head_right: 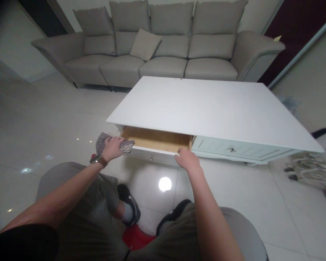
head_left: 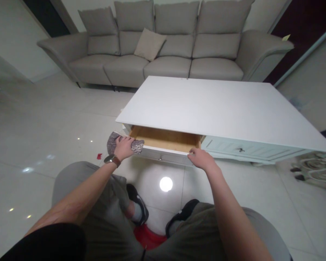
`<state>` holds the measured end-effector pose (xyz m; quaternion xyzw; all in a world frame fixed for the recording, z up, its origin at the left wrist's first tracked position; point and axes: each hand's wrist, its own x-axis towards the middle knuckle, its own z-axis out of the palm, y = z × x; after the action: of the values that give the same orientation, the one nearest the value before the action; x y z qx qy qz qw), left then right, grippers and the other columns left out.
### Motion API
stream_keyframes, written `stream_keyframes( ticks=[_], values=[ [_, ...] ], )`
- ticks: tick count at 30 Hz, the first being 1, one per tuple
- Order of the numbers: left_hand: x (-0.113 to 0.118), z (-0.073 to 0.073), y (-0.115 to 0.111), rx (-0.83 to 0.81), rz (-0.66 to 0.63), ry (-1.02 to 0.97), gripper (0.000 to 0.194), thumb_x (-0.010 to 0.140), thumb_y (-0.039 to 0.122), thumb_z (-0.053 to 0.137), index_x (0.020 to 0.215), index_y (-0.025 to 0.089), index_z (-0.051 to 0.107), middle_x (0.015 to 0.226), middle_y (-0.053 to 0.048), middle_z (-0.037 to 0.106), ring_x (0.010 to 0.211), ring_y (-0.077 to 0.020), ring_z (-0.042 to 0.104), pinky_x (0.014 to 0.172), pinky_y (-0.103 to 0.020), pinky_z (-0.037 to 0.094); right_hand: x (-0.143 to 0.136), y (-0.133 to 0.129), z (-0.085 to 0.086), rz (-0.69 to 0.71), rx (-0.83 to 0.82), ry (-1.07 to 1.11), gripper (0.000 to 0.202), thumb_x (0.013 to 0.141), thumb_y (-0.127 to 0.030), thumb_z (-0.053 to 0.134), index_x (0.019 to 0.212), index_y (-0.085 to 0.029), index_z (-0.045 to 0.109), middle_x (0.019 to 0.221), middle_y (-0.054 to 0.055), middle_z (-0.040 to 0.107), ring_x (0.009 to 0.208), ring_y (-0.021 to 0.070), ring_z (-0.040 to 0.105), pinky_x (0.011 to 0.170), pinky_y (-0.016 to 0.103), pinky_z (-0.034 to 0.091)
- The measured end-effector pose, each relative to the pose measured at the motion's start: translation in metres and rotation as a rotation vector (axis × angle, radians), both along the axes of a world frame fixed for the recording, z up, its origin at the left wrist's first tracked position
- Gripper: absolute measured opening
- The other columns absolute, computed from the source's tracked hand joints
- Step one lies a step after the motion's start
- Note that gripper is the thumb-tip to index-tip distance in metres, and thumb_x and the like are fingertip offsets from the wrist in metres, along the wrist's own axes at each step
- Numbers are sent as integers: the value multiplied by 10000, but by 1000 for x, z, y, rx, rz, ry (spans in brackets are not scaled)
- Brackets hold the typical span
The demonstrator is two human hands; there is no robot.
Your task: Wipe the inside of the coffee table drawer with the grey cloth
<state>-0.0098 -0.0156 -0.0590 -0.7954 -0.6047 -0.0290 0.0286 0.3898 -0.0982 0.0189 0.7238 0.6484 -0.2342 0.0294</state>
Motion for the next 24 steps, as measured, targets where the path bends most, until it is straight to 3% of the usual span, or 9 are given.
stream_keyframes(
  ticks=[9,16,19,22,24],
  values=[
    [89,9,-22,-15,-109,-24,375,774,255,647,1148,222,649,1148,-137,660,1166,-356,536,1081,-563,270,-20,-3,-5,260,-122,-51,486,957,-352,525,1393,-177,651,1398,183,644,1266,308,621,1096,409,426],
    [197,8,-47,-1,-248,-104,375,808,304,676,1161,184,637,1142,-164,644,1107,-345,553,1033,-552,320,-21,-1,-3,226,-104,-49,430,967,-358,506,1303,-165,692,1320,179,694,1229,301,641,1030,384,472],
    [241,5,-60,17,-283,-136,383,843,291,639,1214,197,629,1166,-173,636,1141,-349,529,1072,-563,279,-20,-1,-2,208,-116,-82,410,970,-373,504,1236,-138,708,1257,198,718,1161,312,677,968,376,499],
    [264,4,-69,15,-318,-156,401,871,248,581,1268,207,618,1186,-177,621,1144,-348,510,1093,-571,246,-15,0,-3,202,-105,-116,424,976,-386,488,1253,-135,689,1233,203,723,1115,322,697,927,385,510],
    [264,5,-69,4,-353,-167,426,865,242,581,1288,205,608,1194,-170,612,1154,-342,502,1104,-561,242,-12,0,-5,207,-103,-121,411,978,-402,483,1234,-160,694,1208,185,733,1098,317,703,909,386,513]
  ],
)
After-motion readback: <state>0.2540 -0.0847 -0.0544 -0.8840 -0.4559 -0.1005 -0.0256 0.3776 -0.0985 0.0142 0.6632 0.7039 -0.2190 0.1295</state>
